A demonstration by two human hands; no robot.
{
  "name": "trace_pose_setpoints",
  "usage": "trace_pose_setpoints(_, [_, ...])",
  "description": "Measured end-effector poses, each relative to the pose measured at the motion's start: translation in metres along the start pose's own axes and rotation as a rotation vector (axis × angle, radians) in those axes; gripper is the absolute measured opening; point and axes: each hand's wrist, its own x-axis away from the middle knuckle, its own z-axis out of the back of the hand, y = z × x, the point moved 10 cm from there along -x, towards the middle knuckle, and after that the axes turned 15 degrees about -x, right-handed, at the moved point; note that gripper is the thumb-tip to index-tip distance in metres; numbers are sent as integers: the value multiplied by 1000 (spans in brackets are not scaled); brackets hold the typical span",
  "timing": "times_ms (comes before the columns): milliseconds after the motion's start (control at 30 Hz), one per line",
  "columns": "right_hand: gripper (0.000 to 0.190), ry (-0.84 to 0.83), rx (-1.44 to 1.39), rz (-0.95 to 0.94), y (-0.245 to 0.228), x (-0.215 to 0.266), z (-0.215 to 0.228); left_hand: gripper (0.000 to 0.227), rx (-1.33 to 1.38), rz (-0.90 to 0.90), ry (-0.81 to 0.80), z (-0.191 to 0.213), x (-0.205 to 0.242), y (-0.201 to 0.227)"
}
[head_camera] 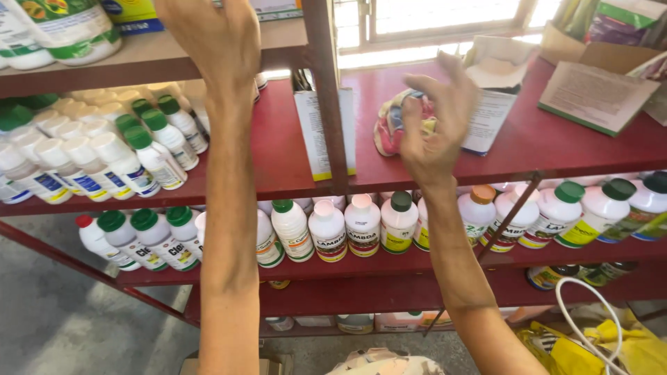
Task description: The recorder is organizing various agricultural chemicals, including bottles and boxes, on shelves.
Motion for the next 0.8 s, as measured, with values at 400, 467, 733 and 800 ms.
trace_pose_setpoints(400, [46,-90,432,7,79,30,109,51,541,41,-329,-1,196,211])
trace_pose_setpoints(467, [36,-97,456,-145,96,24,127,93,503,218,-429,-33,212,210])
trace_pose_setpoints(733, [27,-149,502,-95,-13,4,100,138,396,410,-581,-81,234,224])
trace_pose_setpoints(800, [25,-247,575,156,-48,3,85,140,370,452,-590,-75,237,221])
